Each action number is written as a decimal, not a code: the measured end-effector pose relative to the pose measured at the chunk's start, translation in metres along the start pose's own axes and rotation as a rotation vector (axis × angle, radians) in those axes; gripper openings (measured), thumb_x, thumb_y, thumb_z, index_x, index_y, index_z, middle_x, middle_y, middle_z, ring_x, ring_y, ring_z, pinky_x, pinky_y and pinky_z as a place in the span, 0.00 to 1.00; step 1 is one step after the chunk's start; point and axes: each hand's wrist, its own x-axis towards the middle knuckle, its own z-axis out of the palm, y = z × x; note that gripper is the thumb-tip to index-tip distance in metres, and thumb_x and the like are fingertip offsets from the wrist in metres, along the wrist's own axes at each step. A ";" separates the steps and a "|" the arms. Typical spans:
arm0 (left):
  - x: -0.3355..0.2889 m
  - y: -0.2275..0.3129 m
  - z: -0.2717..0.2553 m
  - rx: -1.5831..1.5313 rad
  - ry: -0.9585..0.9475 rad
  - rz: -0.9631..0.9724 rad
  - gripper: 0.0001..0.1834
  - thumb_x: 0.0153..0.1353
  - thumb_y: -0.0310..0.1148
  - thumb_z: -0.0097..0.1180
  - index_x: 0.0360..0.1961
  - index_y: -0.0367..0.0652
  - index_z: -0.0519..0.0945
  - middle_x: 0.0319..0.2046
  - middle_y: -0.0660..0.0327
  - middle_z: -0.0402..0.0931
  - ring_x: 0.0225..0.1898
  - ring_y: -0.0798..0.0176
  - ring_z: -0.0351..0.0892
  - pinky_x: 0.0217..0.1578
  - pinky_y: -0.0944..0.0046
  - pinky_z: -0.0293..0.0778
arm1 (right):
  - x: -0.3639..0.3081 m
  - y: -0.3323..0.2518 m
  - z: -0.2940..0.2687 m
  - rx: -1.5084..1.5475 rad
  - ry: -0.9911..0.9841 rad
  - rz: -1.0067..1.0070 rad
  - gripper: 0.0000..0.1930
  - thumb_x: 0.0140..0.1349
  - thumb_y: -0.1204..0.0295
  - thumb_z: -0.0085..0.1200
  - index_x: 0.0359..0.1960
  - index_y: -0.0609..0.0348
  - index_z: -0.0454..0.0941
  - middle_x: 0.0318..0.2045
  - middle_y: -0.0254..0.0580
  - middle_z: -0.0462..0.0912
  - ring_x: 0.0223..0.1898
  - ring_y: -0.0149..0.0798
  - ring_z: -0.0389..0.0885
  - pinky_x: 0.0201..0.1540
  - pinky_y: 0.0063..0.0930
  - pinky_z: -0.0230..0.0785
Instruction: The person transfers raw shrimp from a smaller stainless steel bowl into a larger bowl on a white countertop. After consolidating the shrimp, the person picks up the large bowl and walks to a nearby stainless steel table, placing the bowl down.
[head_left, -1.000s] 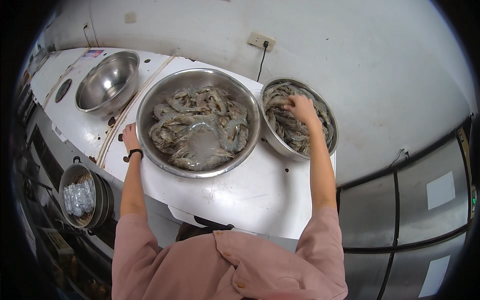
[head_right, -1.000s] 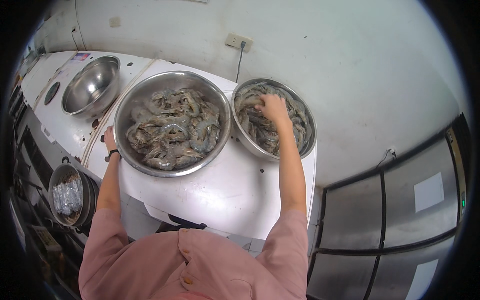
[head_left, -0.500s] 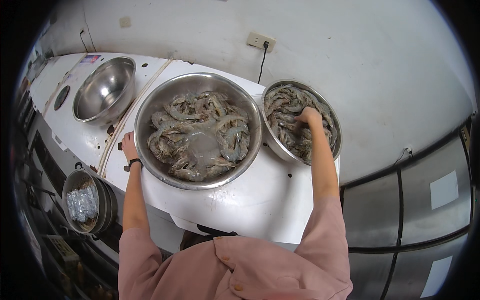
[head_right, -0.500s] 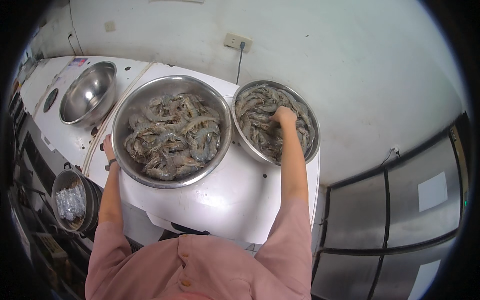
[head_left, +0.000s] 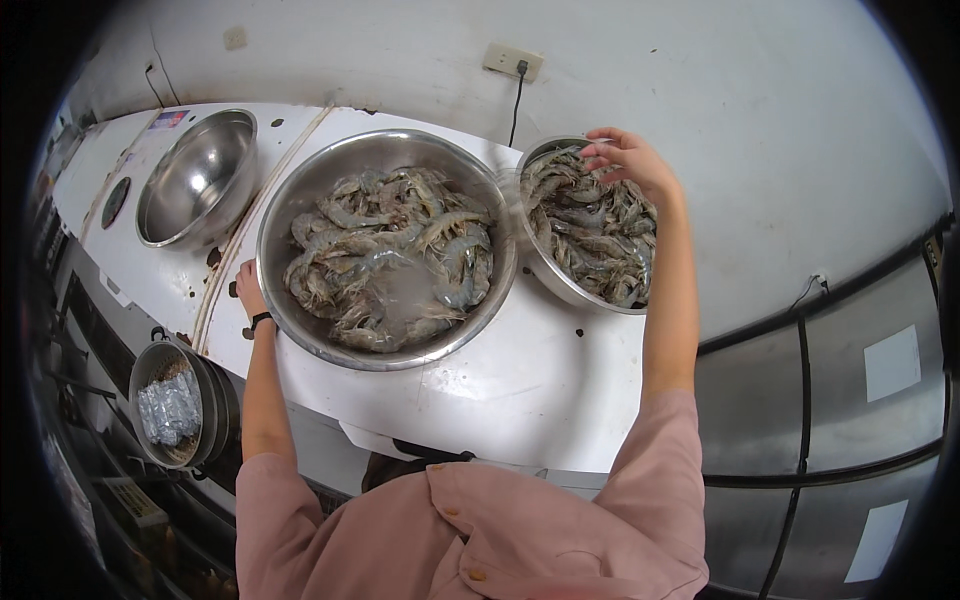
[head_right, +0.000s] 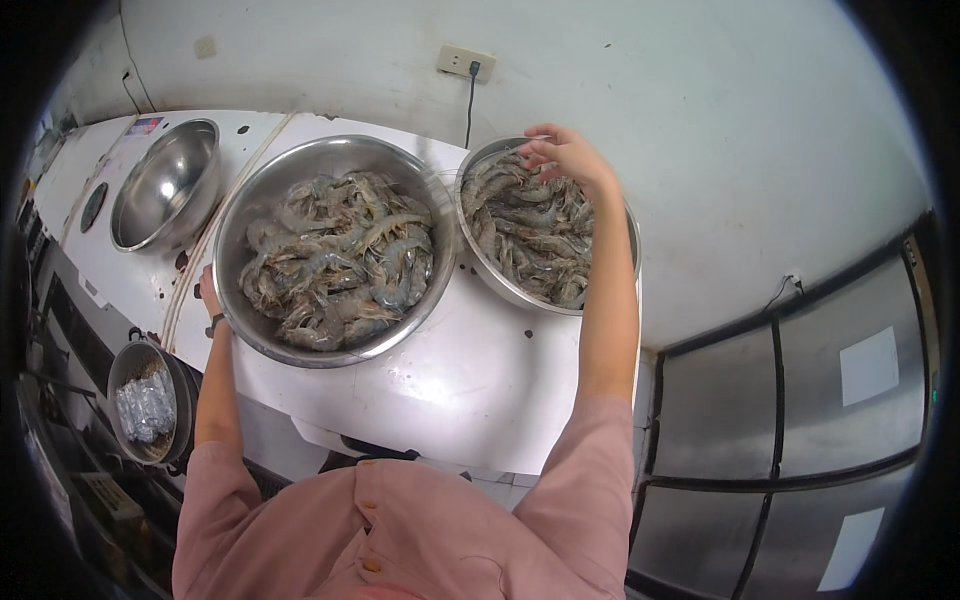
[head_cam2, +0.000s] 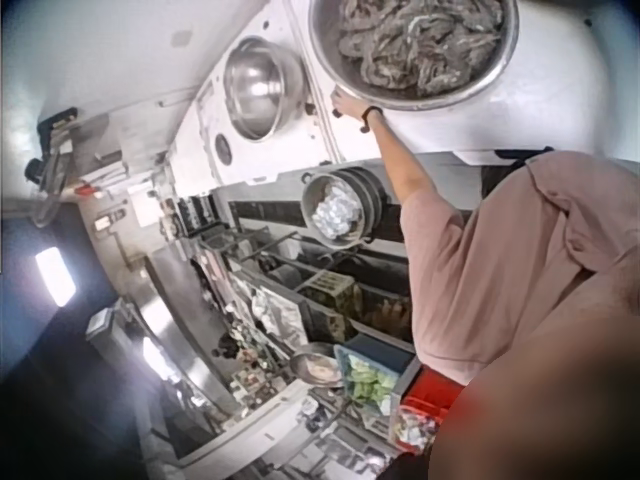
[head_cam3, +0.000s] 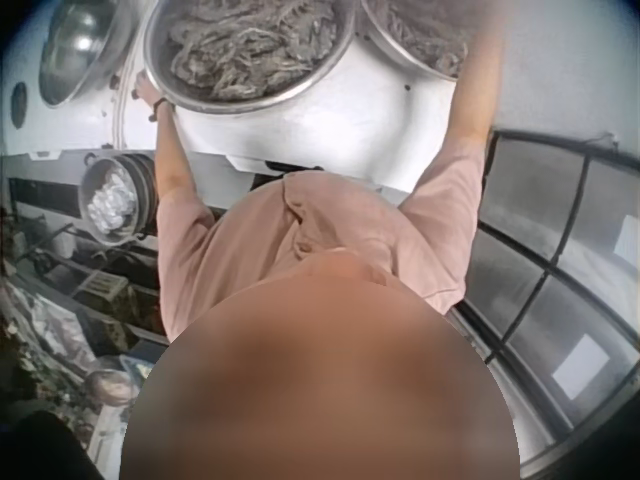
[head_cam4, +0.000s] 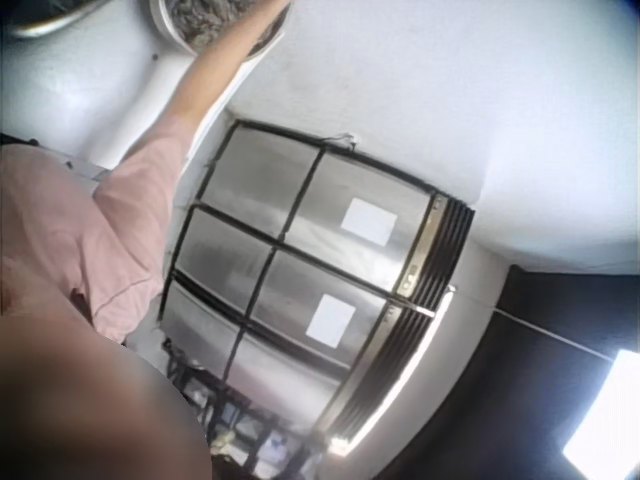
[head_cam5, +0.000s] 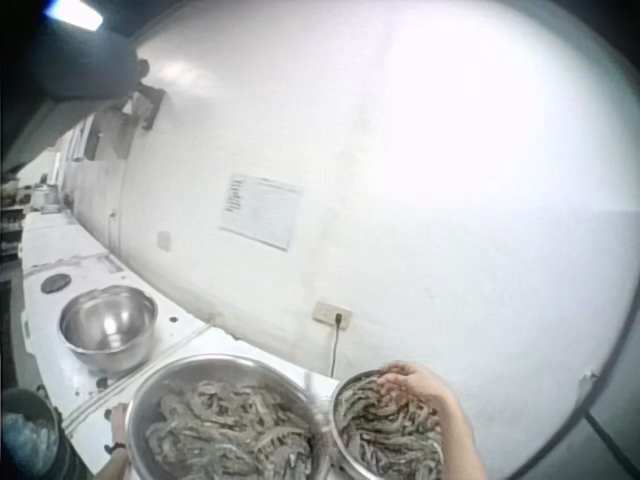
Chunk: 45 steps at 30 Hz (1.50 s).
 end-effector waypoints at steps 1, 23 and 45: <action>-0.001 0.000 0.001 -0.005 0.006 -0.002 0.20 0.50 0.36 0.51 0.46 0.44 0.70 0.44 0.59 0.66 0.48 0.53 0.64 0.48 0.55 0.60 | 0.005 0.007 0.000 -0.373 -0.032 0.094 0.20 0.49 0.70 0.54 0.46 0.60 0.73 0.37 0.48 0.79 0.38 0.42 0.77 0.38 0.34 0.73; 0.000 0.000 0.001 0.031 0.010 0.019 0.19 0.51 0.36 0.49 0.45 0.43 0.71 0.44 0.58 0.67 0.47 0.52 0.64 0.48 0.56 0.60 | 0.021 0.017 -0.012 -0.333 0.089 -0.089 0.15 0.58 0.68 0.50 0.46 0.58 0.72 0.35 0.40 0.78 0.33 0.30 0.74 0.37 0.24 0.67; 0.000 -0.001 0.001 -0.030 0.020 -0.042 0.19 0.51 0.34 0.50 0.45 0.42 0.71 0.43 0.58 0.67 0.46 0.52 0.65 0.46 0.55 0.62 | 0.024 -0.029 0.006 -0.024 -0.028 -0.015 0.12 0.57 0.70 0.47 0.40 0.62 0.75 0.29 0.35 0.78 0.31 0.28 0.75 0.32 0.24 0.68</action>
